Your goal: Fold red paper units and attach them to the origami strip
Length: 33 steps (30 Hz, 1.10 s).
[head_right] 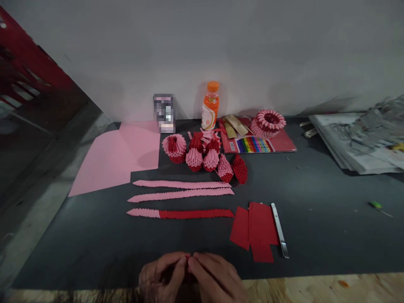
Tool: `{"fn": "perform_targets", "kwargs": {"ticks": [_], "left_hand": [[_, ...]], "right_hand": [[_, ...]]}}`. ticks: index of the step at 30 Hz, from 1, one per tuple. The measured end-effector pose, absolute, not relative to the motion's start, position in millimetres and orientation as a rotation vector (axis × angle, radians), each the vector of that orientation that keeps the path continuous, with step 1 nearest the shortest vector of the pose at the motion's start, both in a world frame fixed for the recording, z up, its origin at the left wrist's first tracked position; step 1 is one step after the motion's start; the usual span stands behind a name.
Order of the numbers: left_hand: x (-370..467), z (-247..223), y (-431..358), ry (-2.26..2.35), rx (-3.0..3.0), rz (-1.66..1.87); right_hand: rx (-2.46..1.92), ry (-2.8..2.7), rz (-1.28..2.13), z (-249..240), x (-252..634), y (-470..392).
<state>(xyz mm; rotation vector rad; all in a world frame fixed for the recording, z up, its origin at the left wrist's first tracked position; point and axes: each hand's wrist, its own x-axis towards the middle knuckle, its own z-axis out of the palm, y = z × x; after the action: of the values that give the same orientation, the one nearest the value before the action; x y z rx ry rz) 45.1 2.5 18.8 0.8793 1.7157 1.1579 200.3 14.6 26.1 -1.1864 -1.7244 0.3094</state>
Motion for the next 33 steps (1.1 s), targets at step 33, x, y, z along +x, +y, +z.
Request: {"fn": "perform_targets", "kwargs": {"ticks": [33], "left_hand": [[40,-3,6,1.688,1.163,1.371]], "right_hand": [[-1.314,-1.506,0.595,14,176,23]]}}
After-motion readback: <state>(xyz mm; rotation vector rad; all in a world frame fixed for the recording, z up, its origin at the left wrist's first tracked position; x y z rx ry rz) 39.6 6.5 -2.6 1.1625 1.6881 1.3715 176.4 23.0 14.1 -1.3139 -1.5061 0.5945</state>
